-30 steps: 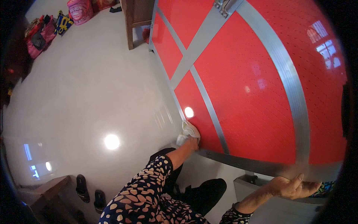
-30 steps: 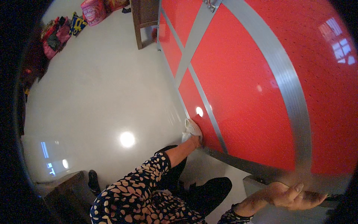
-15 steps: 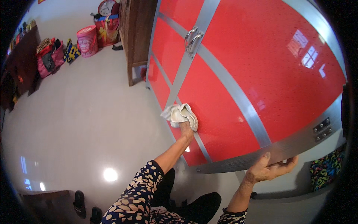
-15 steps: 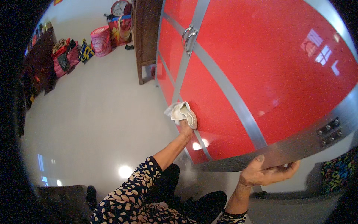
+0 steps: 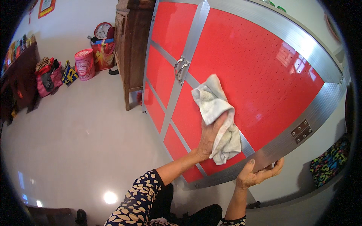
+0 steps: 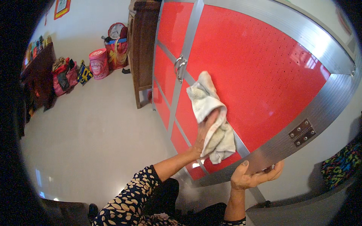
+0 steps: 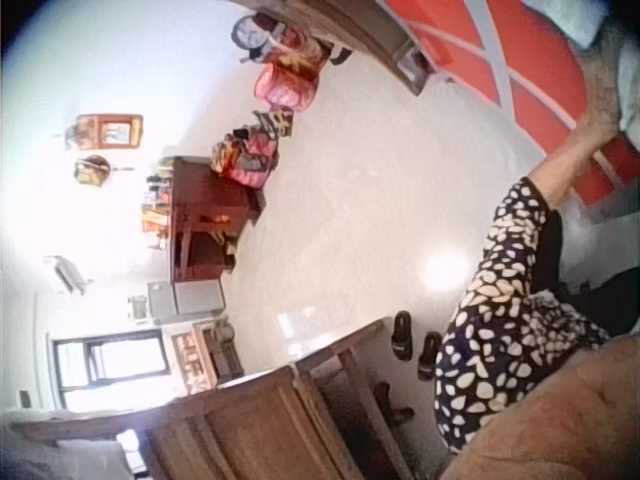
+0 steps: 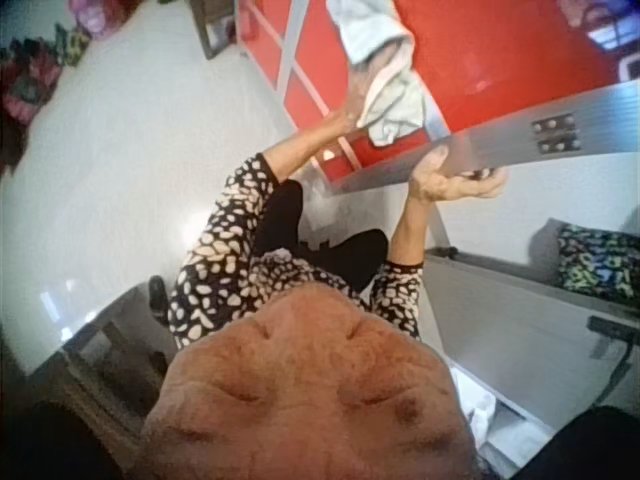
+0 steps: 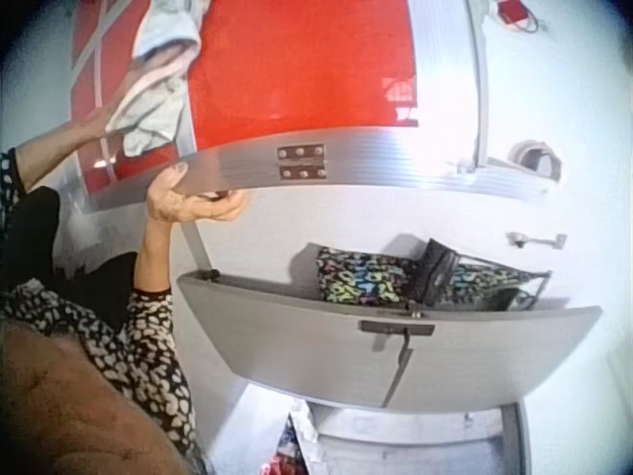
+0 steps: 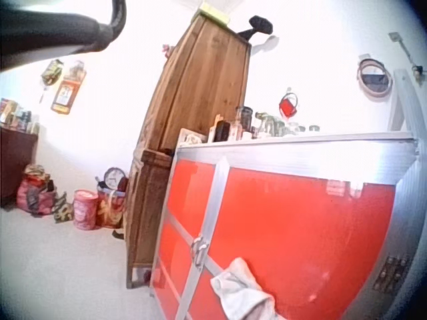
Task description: The person wipes the exterior of a red metal cabinet with a white cloth, then opens the cabinet and wipes the interior shelves and a red product box before placing it back. The person uses a white cloth to clean surfaces and handles a red box inside the cabinet.
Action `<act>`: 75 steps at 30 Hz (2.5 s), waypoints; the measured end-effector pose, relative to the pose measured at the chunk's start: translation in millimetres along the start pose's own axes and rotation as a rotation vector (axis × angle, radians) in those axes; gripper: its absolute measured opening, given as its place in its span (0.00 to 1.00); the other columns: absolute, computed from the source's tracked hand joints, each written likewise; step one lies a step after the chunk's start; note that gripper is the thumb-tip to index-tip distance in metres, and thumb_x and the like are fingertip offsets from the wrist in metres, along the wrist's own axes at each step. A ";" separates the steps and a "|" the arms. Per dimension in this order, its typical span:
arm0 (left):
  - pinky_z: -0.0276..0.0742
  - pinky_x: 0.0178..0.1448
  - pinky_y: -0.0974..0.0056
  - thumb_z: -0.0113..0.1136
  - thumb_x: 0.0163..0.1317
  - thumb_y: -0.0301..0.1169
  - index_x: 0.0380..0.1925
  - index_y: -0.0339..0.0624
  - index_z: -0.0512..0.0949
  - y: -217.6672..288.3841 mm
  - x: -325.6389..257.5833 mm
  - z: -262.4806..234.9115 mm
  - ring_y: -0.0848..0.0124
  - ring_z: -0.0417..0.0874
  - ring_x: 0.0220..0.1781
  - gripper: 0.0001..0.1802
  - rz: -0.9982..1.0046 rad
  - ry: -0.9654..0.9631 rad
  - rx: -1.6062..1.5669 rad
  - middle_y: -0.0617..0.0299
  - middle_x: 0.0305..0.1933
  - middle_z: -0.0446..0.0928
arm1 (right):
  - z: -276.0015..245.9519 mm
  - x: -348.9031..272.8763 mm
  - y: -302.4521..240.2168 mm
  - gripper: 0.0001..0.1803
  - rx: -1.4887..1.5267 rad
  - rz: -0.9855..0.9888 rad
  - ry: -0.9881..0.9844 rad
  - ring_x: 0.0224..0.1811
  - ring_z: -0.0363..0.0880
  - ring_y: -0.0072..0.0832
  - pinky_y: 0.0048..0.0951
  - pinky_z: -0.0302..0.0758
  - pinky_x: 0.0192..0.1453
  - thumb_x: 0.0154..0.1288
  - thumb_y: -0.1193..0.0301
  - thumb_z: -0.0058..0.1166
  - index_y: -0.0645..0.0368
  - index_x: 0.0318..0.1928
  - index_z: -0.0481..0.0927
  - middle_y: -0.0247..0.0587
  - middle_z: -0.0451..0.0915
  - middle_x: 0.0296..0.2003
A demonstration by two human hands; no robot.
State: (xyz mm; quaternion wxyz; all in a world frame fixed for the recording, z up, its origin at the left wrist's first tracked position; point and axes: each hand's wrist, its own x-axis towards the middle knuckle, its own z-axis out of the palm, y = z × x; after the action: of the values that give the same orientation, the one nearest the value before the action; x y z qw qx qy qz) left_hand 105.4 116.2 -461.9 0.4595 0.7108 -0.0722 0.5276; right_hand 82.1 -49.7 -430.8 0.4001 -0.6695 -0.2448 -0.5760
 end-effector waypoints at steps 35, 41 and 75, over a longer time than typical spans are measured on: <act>0.42 0.71 0.42 0.63 0.50 0.41 0.59 0.43 0.66 -21.1 133.1 -30.8 0.50 0.57 0.69 0.36 0.579 -0.132 0.158 0.51 0.64 0.62 | 4.9 -3.0 -5.2 0.37 0.214 0.264 0.033 0.63 0.55 0.41 0.40 0.52 0.67 0.60 0.69 0.44 0.69 0.66 0.45 0.56 0.55 0.59; 0.59 0.61 0.48 0.67 0.43 0.37 0.42 0.53 0.78 -5.6 142.9 -28.8 0.52 0.67 0.56 0.21 0.228 0.038 -0.102 0.55 0.47 0.70 | 2.1 -9.5 -1.6 0.37 -0.028 0.430 0.059 0.66 0.51 0.39 0.38 0.43 0.70 0.69 0.57 0.39 0.73 0.65 0.46 0.60 0.54 0.62; 0.56 0.61 0.48 0.55 0.54 0.34 0.56 0.34 0.63 -41.2 196.0 -60.9 0.45 0.64 0.54 0.30 0.439 0.296 0.440 0.42 0.55 0.63 | 11.6 -11.2 4.9 0.45 0.089 0.143 -0.101 0.66 0.52 0.45 0.47 0.61 0.65 0.64 0.61 0.53 0.72 0.67 0.40 0.61 0.44 0.64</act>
State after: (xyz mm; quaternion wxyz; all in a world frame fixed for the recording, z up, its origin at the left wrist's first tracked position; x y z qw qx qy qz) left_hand 172.8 259.0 -324.4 0.1765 0.6760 -0.0403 0.7143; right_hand 90.3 -41.4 -443.1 0.4566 -0.6950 -0.2416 -0.5001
